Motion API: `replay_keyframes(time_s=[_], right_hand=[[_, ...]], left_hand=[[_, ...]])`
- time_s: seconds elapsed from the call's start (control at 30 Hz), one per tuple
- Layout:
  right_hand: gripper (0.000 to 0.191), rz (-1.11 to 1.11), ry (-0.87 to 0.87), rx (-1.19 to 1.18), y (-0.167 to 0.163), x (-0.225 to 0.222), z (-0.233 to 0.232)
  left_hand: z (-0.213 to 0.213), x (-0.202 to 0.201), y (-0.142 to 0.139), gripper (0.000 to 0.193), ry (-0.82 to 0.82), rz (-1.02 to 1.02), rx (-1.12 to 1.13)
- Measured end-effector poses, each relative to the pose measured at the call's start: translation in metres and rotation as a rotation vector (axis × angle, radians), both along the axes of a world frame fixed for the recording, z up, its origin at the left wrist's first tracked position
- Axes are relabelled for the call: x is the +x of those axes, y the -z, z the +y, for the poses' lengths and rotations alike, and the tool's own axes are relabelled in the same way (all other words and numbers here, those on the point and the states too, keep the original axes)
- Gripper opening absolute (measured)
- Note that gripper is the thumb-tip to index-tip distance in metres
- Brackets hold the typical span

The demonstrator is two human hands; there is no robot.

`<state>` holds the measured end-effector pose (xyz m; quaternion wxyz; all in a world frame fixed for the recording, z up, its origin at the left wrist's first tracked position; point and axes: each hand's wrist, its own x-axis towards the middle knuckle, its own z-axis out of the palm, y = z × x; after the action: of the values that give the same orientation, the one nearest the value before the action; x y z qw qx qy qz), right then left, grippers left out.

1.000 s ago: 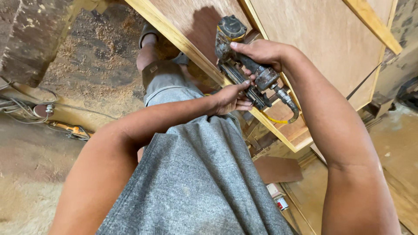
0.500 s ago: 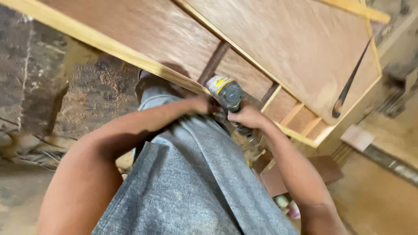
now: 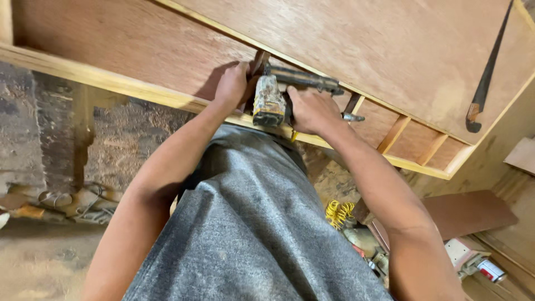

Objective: The person positions thin wooden strips across a plywood cabinet frame and fastens them in place using a pneumatic nail gun, moving along the frame and pressing each strip against the dividers before driving nails.

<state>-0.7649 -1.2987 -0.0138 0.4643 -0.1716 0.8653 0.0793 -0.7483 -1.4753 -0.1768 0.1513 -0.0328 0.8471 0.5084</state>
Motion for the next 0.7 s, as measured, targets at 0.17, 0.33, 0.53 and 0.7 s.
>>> replay_keyframes(time_s=[0.17, 0.33, 0.53, 0.7], right_hand=[[0.075, 0.035, 0.037, -0.101, 0.005, -0.011, 0.013], [0.082, -0.016, 0.053, -0.064, 0.013, -0.017, 0.010], [0.079, -0.074, 0.107, -0.035, 0.014, -0.018, 0.009], [0.081, -0.024, 0.094, -0.109, 0.011, -0.018, 0.012]], left_hand=[[0.008, -0.002, 0.005, 0.034, -0.046, -0.084, -0.095], [0.013, -0.001, 0.017, 0.028, -0.050, -0.124, -0.123], [0.013, 0.000, 0.019, 0.030, -0.041, -0.129, -0.134], [0.013, -0.001, 0.013, 0.030, -0.041, -0.147, -0.110]])
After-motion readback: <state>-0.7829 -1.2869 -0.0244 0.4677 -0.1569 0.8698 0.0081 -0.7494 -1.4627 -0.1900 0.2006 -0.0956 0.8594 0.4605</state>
